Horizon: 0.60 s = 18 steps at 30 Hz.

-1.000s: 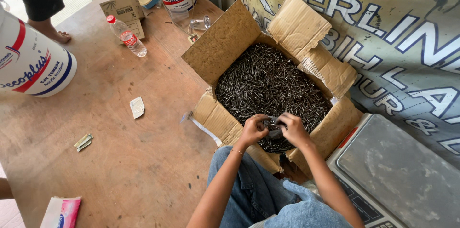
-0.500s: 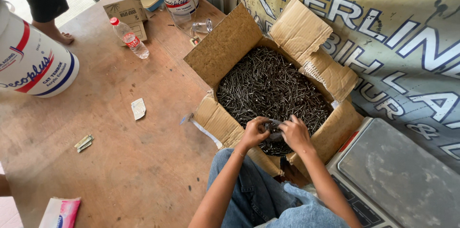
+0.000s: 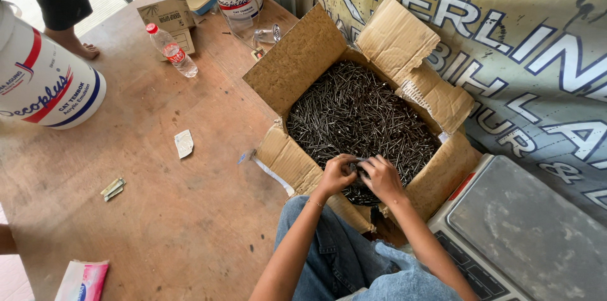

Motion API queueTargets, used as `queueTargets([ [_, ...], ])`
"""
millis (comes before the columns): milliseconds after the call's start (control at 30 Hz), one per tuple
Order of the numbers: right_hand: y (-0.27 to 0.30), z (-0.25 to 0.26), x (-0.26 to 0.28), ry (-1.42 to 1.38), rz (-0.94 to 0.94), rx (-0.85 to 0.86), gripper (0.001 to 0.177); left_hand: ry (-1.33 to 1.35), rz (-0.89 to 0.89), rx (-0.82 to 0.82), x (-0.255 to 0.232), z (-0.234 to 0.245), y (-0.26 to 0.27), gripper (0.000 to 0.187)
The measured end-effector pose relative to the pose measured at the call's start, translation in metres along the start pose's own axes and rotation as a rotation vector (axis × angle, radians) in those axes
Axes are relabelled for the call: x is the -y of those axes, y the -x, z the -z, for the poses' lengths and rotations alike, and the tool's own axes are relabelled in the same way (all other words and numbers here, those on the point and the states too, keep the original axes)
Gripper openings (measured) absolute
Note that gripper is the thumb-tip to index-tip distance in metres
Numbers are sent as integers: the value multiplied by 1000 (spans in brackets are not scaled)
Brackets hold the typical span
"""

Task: The person scoops nails from a large cardboard box into a small plastic bag. They then place the bag on a digital scale to weigh the contents, adjusting the amount of nails by adding or removing them. Finally, the person uses a pink handheld sealer to close the bag.

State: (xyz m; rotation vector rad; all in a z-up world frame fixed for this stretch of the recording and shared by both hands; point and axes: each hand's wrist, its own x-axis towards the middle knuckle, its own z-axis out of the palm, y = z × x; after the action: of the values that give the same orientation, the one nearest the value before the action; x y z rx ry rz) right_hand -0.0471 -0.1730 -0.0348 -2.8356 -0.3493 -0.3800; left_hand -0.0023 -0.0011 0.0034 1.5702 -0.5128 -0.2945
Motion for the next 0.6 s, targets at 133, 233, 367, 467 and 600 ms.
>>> queueTargets([
  [133, -1, 5, 4, 11, 14, -8, 16, -19, -19, 10, 13, 1, -1, 32],
  [233, -5, 27, 13, 36, 31, 5, 17, -87, -43, 4, 15, 2, -1, 32],
  [367, -6, 55, 18, 25, -32, 86, 18, -194, -94, 7, 19, 3, -2, 35],
  [467, -5, 54, 16, 43, -43, 103, 17, -117, -60, 4, 19, 2, 0, 35],
  [600, -3, 45, 9, 82, -42, 101, 15, -53, -38, 18, 12, 2, 0, 36],
])
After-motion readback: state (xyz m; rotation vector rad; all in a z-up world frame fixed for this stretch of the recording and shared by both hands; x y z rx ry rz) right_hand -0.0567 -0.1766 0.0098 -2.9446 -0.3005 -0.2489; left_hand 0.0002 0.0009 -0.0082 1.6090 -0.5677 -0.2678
